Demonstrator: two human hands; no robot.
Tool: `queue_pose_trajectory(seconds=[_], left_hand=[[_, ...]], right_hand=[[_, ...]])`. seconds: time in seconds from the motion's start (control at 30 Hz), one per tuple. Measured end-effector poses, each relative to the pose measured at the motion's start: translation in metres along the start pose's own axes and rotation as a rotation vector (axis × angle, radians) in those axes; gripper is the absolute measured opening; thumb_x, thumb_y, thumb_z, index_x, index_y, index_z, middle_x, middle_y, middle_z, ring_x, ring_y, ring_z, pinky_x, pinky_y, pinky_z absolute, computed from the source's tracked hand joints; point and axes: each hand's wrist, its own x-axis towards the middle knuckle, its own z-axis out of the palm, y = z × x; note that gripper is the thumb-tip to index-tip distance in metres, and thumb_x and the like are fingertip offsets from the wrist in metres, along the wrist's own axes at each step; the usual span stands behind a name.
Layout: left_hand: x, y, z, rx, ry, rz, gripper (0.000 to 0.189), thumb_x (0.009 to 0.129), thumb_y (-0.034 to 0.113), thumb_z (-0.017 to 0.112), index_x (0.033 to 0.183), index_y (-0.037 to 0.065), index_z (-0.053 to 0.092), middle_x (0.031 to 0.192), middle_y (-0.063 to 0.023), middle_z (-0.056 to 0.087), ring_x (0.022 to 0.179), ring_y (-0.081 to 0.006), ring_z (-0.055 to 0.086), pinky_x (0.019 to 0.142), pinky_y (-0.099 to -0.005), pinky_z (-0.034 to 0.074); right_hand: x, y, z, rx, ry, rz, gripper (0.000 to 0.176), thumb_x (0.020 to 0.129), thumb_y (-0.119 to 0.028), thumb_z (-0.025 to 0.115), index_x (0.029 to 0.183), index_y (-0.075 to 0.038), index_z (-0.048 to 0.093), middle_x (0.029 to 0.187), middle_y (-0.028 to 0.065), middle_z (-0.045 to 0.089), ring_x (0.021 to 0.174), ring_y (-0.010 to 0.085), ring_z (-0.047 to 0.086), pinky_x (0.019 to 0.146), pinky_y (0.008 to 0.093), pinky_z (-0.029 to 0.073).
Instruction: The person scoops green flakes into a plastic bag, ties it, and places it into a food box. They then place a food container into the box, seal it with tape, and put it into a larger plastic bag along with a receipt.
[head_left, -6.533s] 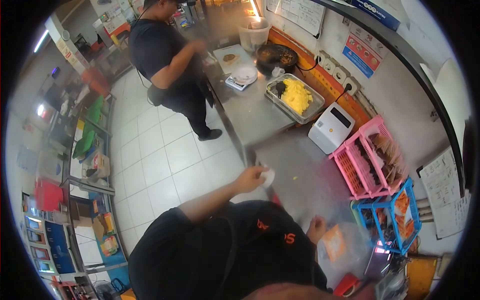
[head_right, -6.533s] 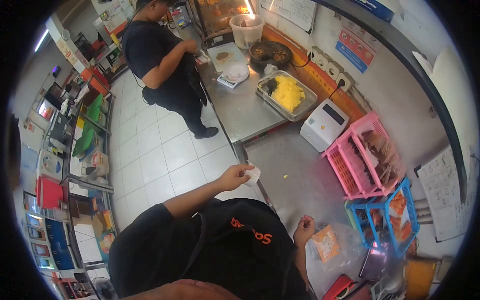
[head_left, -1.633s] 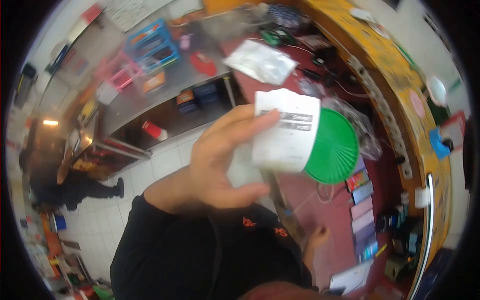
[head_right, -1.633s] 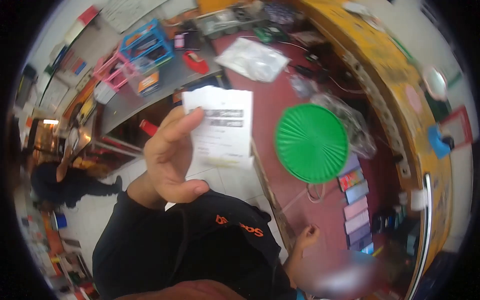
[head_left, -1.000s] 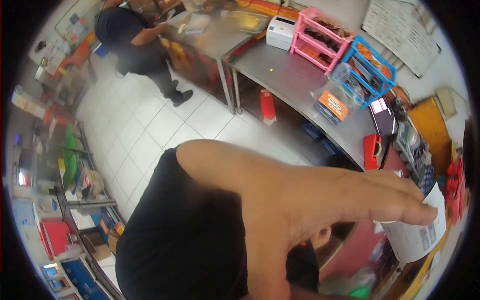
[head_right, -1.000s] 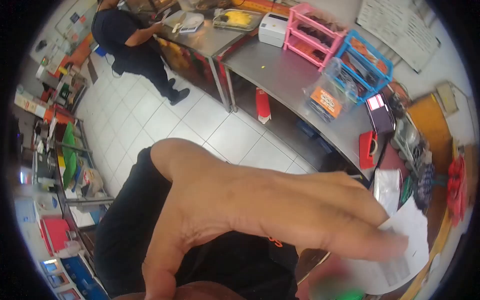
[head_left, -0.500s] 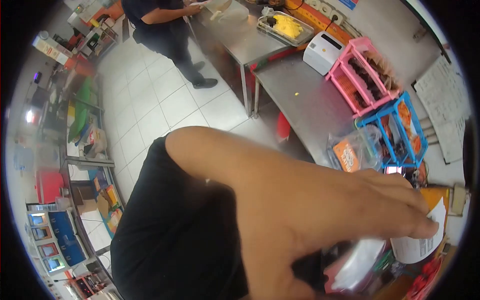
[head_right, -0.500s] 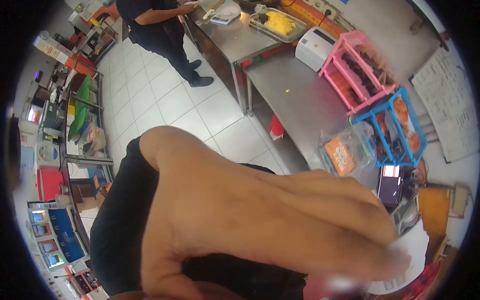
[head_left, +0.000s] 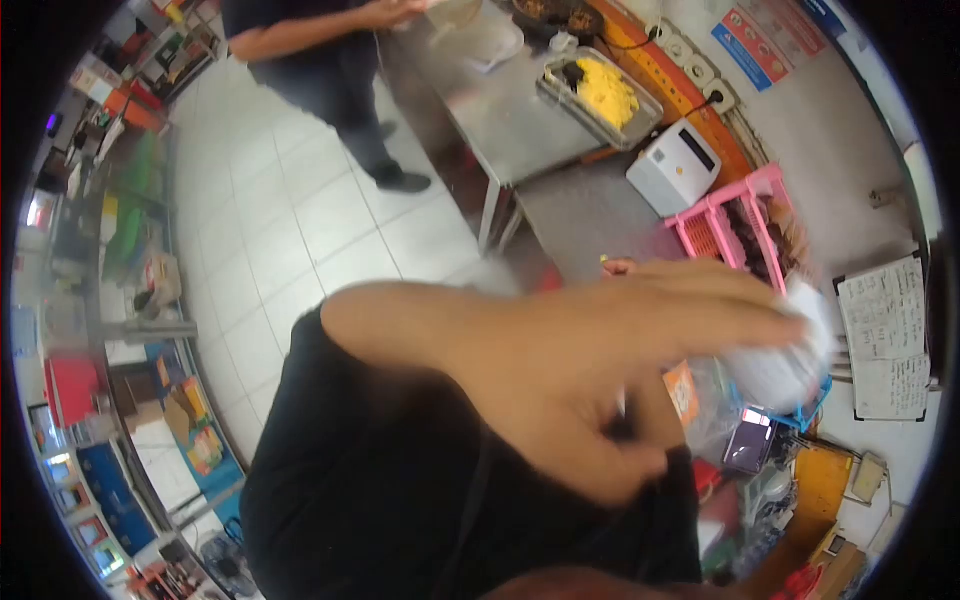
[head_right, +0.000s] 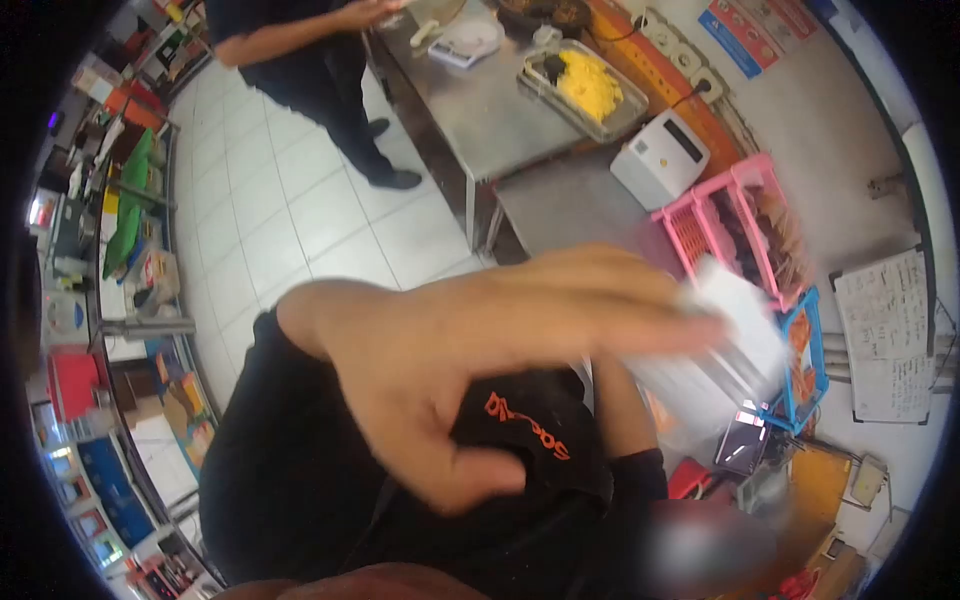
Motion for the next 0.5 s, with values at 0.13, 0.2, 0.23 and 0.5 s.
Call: queue_pose_trajectory(seconds=[0.13,0.2,0.23,0.5], left_hand=[[-0.063,-0.027,-0.091,0.222,0.057,-0.397,0.065,0.082,0.022,0.060,0.137,-0.004,0.036,0.134,-0.0170,0.043,0.123,-0.0256,0.043,0.105,-0.0342,0.028],[-0.106,-0.056,-0.120,0.250,0.167,-0.510,0.059,0.084,0.019,0.060,0.136,0.000,0.040,0.131,-0.0151,0.047,0.123,-0.0249,0.043,0.104,-0.0346,0.029],[-0.127,-0.069,-0.133,0.205,0.237,-0.574,0.056,0.084,0.018,0.060,0.134,0.001,0.043,0.129,-0.0144,0.048,0.123,-0.0243,0.043,0.104,-0.0347,0.029],[-0.252,-0.144,-0.184,0.023,0.556,-1.077,0.041,0.083,0.010,0.061,0.121,-0.001,0.054,0.120,-0.0124,0.056,0.113,-0.0228,0.051,0.098,-0.0330,0.037]], right_hand=[[0.152,0.009,0.058,0.471,-0.299,-0.024,0.027,0.089,-0.013,0.057,0.113,-0.003,0.051,0.100,0.0074,0.058,0.091,0.0156,0.057,0.081,0.0297,0.047],[0.223,0.048,0.081,0.553,-0.548,-0.218,0.020,0.088,-0.013,0.056,0.105,-0.003,0.057,0.093,0.0060,0.061,0.083,0.0146,0.058,0.074,0.0298,0.048],[0.237,0.037,0.105,0.175,-0.466,-0.388,0.021,0.088,-0.014,0.057,0.106,-0.003,0.056,0.092,0.0058,0.062,0.082,0.0148,0.058,0.073,0.0302,0.048],[0.340,0.088,0.125,0.599,0.358,0.430,0.016,0.093,-0.020,0.051,0.098,-0.007,0.059,0.076,0.0020,0.057,0.062,0.0095,0.051,0.053,0.0248,0.041]])
